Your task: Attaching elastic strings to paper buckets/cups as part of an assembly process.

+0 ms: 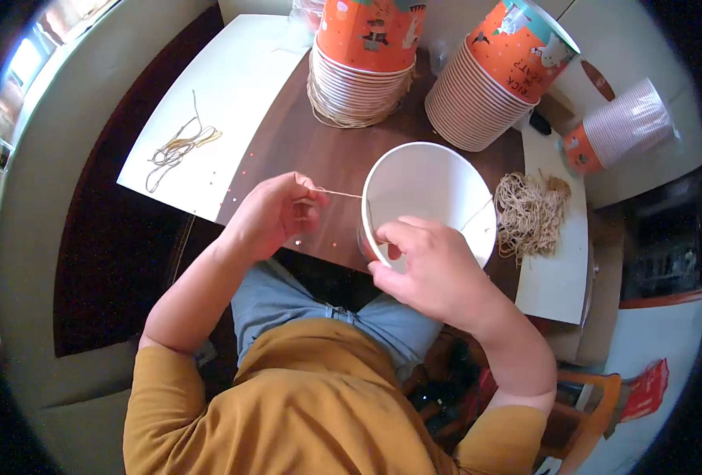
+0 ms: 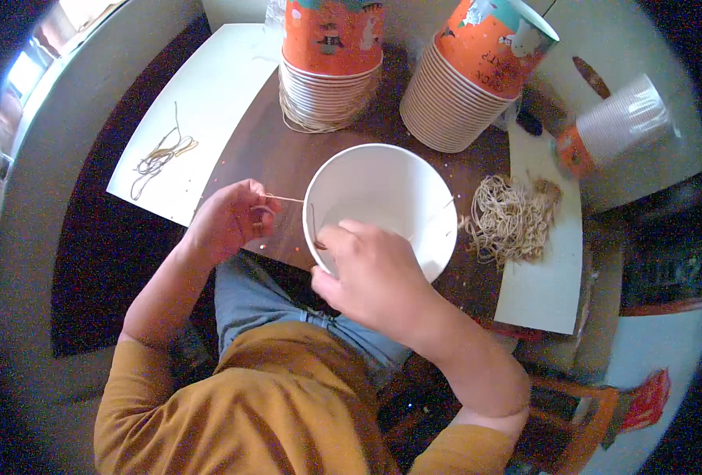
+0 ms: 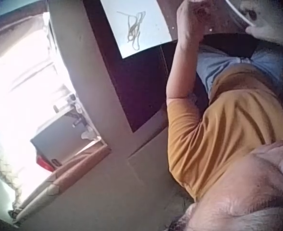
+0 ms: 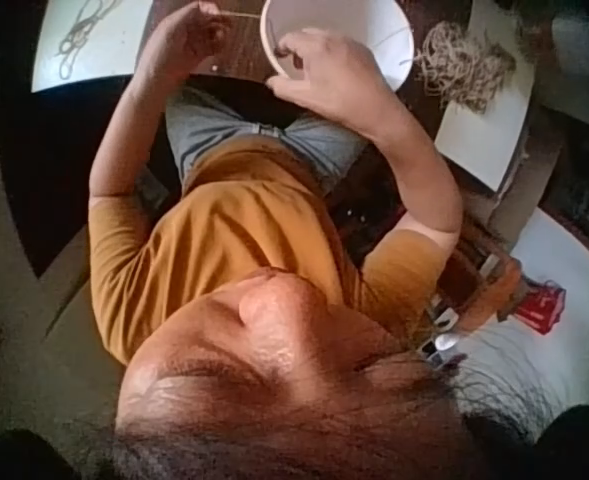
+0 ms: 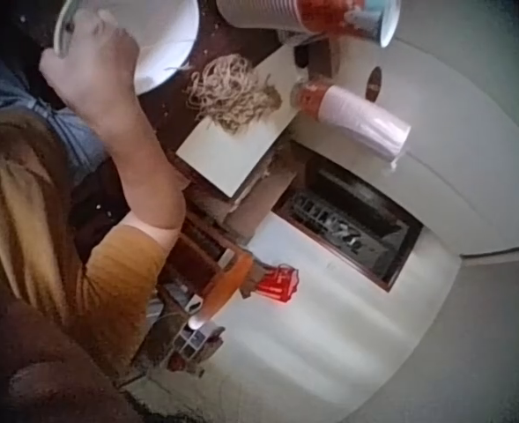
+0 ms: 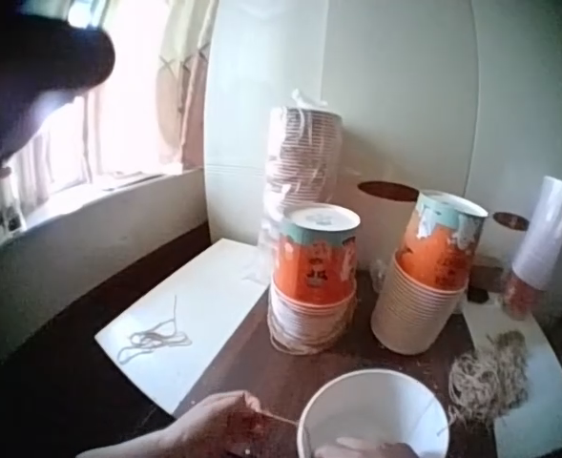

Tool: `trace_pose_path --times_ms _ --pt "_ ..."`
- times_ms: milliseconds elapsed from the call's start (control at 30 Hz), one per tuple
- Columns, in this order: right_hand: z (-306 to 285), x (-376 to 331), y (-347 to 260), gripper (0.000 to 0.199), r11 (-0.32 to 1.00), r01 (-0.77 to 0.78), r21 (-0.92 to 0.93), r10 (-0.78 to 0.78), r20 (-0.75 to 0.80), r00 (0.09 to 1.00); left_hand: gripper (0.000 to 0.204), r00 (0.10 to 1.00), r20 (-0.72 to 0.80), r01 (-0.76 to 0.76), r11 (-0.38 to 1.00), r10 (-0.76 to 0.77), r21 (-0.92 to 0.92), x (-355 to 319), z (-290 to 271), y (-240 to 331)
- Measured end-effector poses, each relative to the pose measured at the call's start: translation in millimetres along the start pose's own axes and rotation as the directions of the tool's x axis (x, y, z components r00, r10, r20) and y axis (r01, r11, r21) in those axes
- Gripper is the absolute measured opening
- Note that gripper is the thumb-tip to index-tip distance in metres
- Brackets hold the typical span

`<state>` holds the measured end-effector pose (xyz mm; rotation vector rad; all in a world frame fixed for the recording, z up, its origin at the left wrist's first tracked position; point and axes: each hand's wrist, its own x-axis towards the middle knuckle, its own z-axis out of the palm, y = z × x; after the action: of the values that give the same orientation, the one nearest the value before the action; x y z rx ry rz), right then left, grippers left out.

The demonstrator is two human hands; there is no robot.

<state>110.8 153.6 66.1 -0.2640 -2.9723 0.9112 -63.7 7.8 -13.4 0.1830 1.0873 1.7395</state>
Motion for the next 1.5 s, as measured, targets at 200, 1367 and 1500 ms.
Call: trace_pose_path --times_ms 200,1367,1500 --pt "-7.3 -7.8 5.9 0.013 1.0 0.012 -0.025 -0.013 -0.036 0.999 0.021 0.883 -0.169 -0.111 0.545 0.438 0.831 -4.8 -33.6 -4.1" --pt "-75.2 45.1 -25.2 0.015 0.929 0.365 0.066 -0.369 0.266 0.89 0.019 0.909 0.416 0.05 0.992 0.003 -0.117 -23.4 41.9 9.3" --pt "-66.0 68.6 -26.0 0.02 0.93 0.345 0.126 -0.367 0.293 0.883 0.018 0.918 0.396 -0.135 0.955 0.021 0.263 -37.4 48.9 21.0"
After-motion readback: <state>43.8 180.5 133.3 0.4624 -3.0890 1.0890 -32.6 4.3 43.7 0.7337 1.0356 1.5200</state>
